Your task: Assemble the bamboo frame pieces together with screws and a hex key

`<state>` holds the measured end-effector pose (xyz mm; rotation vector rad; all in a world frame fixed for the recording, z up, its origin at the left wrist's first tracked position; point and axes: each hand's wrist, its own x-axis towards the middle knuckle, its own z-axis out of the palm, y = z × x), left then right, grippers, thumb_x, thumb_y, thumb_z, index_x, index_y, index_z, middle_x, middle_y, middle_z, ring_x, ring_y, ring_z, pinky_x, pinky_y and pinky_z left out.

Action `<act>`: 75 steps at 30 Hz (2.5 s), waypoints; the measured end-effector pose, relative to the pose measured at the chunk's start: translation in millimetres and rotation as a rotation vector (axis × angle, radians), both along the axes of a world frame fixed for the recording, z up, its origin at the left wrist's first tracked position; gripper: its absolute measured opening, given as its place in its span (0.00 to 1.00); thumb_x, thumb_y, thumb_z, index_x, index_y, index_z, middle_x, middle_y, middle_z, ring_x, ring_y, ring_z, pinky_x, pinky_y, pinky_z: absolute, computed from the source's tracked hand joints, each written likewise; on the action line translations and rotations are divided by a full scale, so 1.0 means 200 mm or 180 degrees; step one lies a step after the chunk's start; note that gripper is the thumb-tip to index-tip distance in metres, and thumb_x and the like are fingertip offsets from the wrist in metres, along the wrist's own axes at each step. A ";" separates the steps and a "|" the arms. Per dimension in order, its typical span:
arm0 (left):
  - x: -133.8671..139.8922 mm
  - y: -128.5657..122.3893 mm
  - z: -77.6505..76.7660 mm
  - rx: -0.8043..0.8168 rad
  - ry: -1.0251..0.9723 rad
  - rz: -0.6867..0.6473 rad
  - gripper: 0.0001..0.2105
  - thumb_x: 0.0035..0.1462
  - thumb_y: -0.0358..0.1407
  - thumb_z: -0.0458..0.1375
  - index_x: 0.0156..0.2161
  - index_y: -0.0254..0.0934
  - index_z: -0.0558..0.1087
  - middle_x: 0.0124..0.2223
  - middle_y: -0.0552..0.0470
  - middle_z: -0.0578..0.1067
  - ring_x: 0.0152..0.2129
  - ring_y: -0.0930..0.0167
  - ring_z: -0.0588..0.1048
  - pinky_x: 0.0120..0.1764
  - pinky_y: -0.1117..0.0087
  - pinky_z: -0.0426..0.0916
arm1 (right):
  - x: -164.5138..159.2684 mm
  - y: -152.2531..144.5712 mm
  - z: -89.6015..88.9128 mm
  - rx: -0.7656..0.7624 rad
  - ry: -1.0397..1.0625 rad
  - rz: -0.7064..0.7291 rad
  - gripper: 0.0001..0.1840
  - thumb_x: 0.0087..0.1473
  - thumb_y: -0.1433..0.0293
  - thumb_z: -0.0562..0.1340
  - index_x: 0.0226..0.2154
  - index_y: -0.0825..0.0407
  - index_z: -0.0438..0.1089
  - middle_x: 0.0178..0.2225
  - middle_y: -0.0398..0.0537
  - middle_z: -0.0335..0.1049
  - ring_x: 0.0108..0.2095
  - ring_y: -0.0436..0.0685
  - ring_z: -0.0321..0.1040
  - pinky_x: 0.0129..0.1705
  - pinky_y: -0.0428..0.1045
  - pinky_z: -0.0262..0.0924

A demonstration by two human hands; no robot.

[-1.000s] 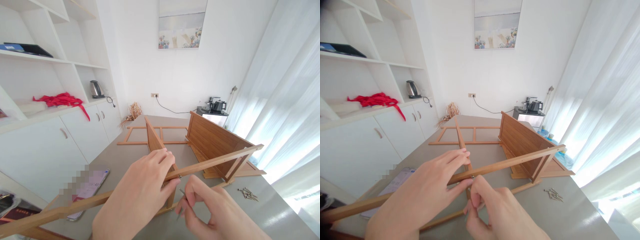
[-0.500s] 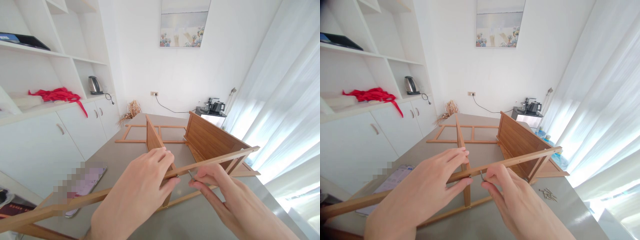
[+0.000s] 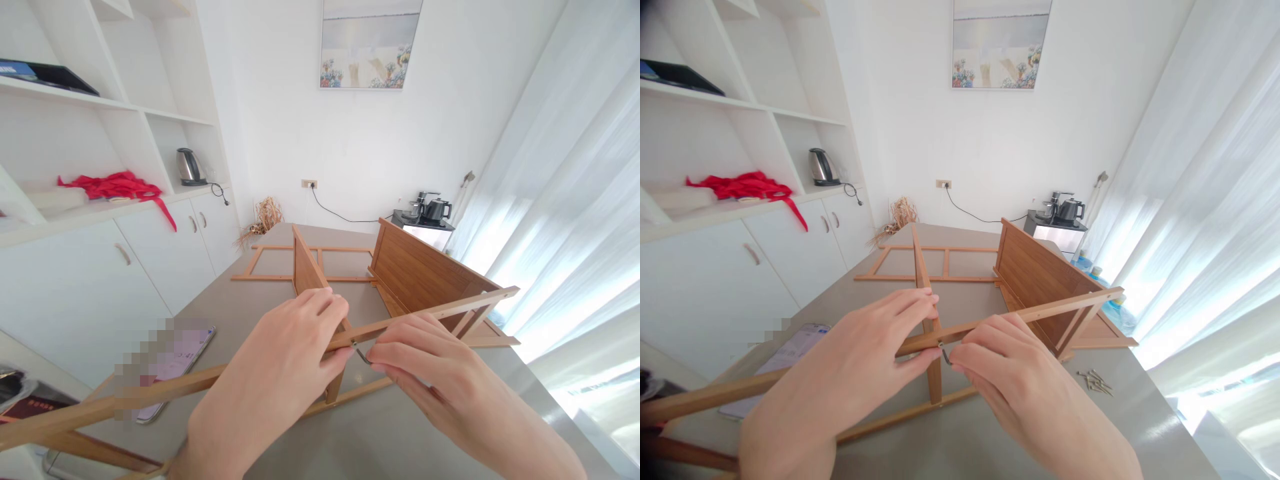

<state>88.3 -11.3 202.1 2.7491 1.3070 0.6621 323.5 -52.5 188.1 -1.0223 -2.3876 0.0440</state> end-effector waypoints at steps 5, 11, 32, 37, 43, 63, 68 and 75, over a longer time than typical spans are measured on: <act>0.00 0.00 0.01 -0.0001 -0.0017 -0.0019 0.14 0.62 0.33 0.60 0.51 0.47 0.66 0.58 0.55 0.73 0.53 0.62 0.75 0.46 0.58 0.75 | -0.01 0.01 0.01 0.0126 0.0061 -0.0024 0.09 0.69 0.72 0.55 0.43 0.47 0.71 0.40 0.47 0.74 0.40 0.55 0.70 0.42 0.52 0.63; 0.00 -0.01 0.01 -0.0019 0.0007 -0.0024 0.12 0.63 0.33 0.59 0.50 0.46 0.66 0.58 0.54 0.73 0.55 0.61 0.74 0.49 0.58 0.74 | -0.01 0.00 0.00 0.0111 0.0021 -0.0029 0.09 0.69 0.73 0.55 0.44 0.47 0.70 0.41 0.47 0.73 0.41 0.55 0.69 0.44 0.52 0.62; 0.01 -0.01 0.02 0.0040 0.0096 0.0022 0.13 0.64 0.35 0.59 0.52 0.47 0.66 0.60 0.53 0.72 0.56 0.60 0.74 0.47 0.57 0.75 | -0.01 -0.01 0.01 0.0079 -0.0008 -0.0028 0.11 0.69 0.75 0.54 0.44 0.48 0.70 0.40 0.48 0.72 0.41 0.56 0.68 0.41 0.52 0.62; 0.01 -0.01 0.02 0.0042 0.0105 -0.0003 0.12 0.64 0.35 0.60 0.51 0.46 0.66 0.59 0.52 0.73 0.55 0.60 0.74 0.47 0.58 0.75 | -0.01 -0.03 0.00 0.0115 -0.0007 -0.0064 0.12 0.67 0.77 0.54 0.44 0.48 0.71 0.40 0.48 0.72 0.41 0.56 0.68 0.40 0.52 0.64; 0.01 -0.01 0.02 0.0034 0.0107 -0.0031 0.11 0.64 0.35 0.59 0.50 0.45 0.66 0.60 0.51 0.72 0.56 0.60 0.74 0.48 0.59 0.74 | -0.02 -0.04 -0.01 0.0108 0.0002 -0.0102 0.15 0.64 0.80 0.54 0.44 0.48 0.71 0.42 0.49 0.72 0.42 0.57 0.68 0.40 0.52 0.66; 0.02 -0.03 0.04 0.0020 0.0175 -0.0004 0.09 0.64 0.36 0.59 0.49 0.45 0.66 0.58 0.52 0.73 0.54 0.61 0.75 0.49 0.58 0.73 | -0.01 -0.02 0.00 0.0059 0.0172 -0.0035 0.10 0.69 0.71 0.55 0.43 0.47 0.73 0.39 0.47 0.73 0.39 0.56 0.68 0.38 0.51 0.64; 0.03 -0.01 0.02 0.0017 0.0186 0.0002 0.09 0.65 0.36 0.57 0.49 0.46 0.66 0.59 0.52 0.72 0.55 0.60 0.74 0.48 0.57 0.74 | -0.03 -0.03 0.03 0.0144 0.0077 -0.0072 0.12 0.69 0.75 0.54 0.43 0.50 0.72 0.38 0.47 0.72 0.38 0.55 0.65 0.39 0.51 0.61; 0.02 0.00 0.01 -0.0037 0.0183 0.0020 0.08 0.65 0.36 0.56 0.48 0.47 0.66 0.61 0.53 0.71 0.56 0.59 0.73 0.45 0.58 0.74 | -0.03 -0.04 0.03 0.0257 0.0147 -0.0092 0.11 0.68 0.77 0.54 0.41 0.51 0.72 0.37 0.46 0.71 0.36 0.53 0.62 0.38 0.50 0.59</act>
